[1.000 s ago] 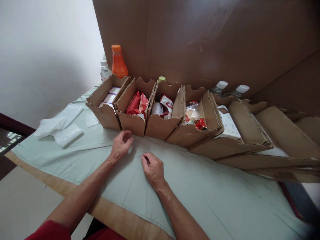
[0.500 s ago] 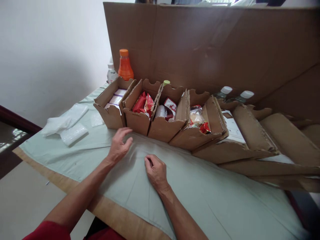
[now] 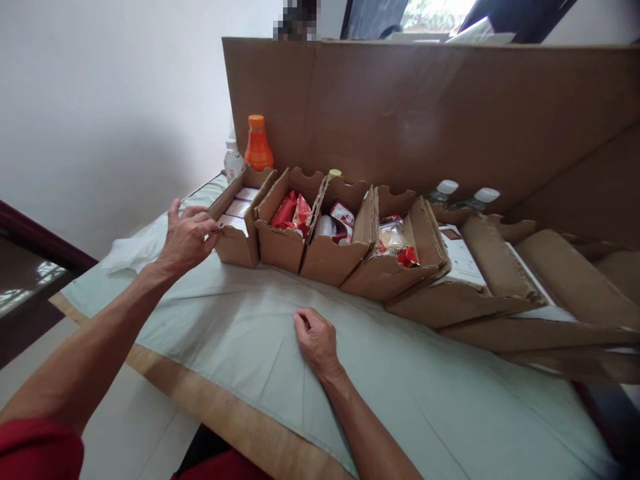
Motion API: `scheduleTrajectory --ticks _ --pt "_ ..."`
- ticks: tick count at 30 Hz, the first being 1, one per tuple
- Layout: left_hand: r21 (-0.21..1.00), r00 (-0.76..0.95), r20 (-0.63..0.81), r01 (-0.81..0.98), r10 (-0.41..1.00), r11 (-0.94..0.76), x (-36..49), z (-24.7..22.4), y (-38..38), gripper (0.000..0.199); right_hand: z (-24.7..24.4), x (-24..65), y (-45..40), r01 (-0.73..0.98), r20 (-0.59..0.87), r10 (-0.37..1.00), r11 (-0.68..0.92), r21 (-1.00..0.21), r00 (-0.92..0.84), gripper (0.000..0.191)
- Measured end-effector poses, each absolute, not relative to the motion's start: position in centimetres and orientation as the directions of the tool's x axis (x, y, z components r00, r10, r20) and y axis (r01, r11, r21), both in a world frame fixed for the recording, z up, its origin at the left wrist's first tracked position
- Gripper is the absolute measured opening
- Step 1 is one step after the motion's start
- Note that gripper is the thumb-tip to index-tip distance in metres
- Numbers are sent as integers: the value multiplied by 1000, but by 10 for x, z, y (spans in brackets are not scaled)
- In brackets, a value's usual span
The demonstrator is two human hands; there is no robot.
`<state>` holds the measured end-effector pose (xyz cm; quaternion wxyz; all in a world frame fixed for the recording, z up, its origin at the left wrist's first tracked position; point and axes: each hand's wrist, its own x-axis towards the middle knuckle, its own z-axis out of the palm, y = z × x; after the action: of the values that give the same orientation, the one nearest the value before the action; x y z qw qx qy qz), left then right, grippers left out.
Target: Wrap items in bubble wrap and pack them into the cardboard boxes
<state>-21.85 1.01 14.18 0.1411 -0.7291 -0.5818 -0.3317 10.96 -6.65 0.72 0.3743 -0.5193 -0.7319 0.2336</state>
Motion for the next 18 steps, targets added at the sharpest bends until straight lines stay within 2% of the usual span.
scheduleTrajectory --ticks 5,9,12,15,17,18 --pt "74 174 693 948 700 -309 -209 162 -67 20 10 110 -65 569 290 944 328 -754 -160 25" --pt "2 305 653 915 693 -405 -153 175 -126 18 13 108 -64 535 272 950 310 -786 -150 25" --pt "30 359 659 866 661 -500 -89 179 -157 20 14 107 -65 509 248 957 291 -811 -151 25" --pt "141 402 716 717 570 -683 -47 184 -182 13 15 113 -71 468 214 962 269 -842 -169 23" --pt "185 336 797 655 502 -732 -49 186 -194 6 16 124 -80 428 192 966 248 -869 -170 25" --pt "208 241 846 672 476 -711 -60 184 -196 9 17 130 -86 409 184 970 233 -882 -157 27"
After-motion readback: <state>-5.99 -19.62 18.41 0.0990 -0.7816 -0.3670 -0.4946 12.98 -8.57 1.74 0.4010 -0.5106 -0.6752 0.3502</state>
